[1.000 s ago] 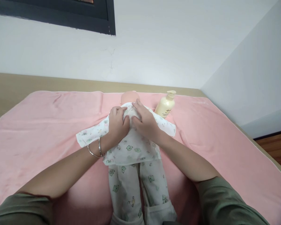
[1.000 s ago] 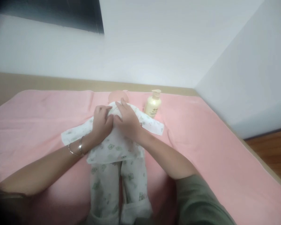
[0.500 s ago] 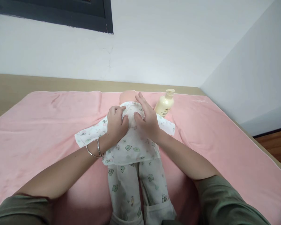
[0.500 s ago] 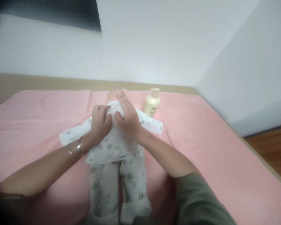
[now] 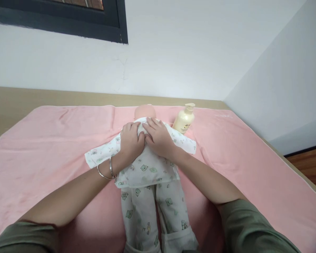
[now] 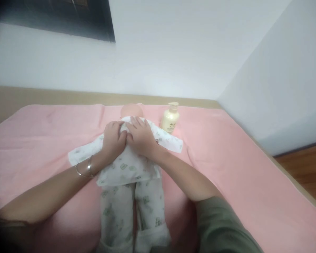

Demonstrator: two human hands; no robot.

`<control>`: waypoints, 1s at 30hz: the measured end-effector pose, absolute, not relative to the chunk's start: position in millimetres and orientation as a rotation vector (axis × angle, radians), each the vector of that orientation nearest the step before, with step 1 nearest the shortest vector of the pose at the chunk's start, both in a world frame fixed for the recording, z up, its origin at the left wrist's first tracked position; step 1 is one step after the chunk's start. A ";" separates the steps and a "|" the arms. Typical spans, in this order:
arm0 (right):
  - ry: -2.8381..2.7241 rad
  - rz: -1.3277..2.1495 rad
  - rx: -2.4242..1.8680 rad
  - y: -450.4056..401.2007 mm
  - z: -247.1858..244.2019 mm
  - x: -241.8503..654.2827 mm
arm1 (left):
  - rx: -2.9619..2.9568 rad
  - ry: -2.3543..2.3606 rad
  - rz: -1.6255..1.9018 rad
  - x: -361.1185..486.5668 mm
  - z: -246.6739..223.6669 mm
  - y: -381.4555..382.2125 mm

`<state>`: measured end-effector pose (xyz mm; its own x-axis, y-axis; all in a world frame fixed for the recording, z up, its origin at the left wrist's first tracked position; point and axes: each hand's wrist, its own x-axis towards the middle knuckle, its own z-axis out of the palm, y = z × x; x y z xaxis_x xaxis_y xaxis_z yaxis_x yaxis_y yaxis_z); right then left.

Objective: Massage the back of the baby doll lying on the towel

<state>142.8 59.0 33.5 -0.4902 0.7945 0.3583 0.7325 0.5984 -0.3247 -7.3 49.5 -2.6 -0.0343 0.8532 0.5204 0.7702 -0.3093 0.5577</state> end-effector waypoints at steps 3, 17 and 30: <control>-2.468 0.201 -1.222 59.4 32.1 142.8 | 2.151 1.787 1.251 -7.3 -1.3 50.2; -2.691 0.542 -1.066 28.0 125.2 208.2 | 2.098 1.482 1.304 15.4 37.1 39.2; -2.058 0.159 -1.484 89.9 118.8 255.8 | 1.150 0.773 1.021 101.2 121.3 124.2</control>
<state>255.8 89.9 118.8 -0.2038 0.8979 0.3901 0.8276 0.3709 -0.4214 101.2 124.2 121.3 0.3636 0.9315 0.0112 -0.2411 0.0824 0.9670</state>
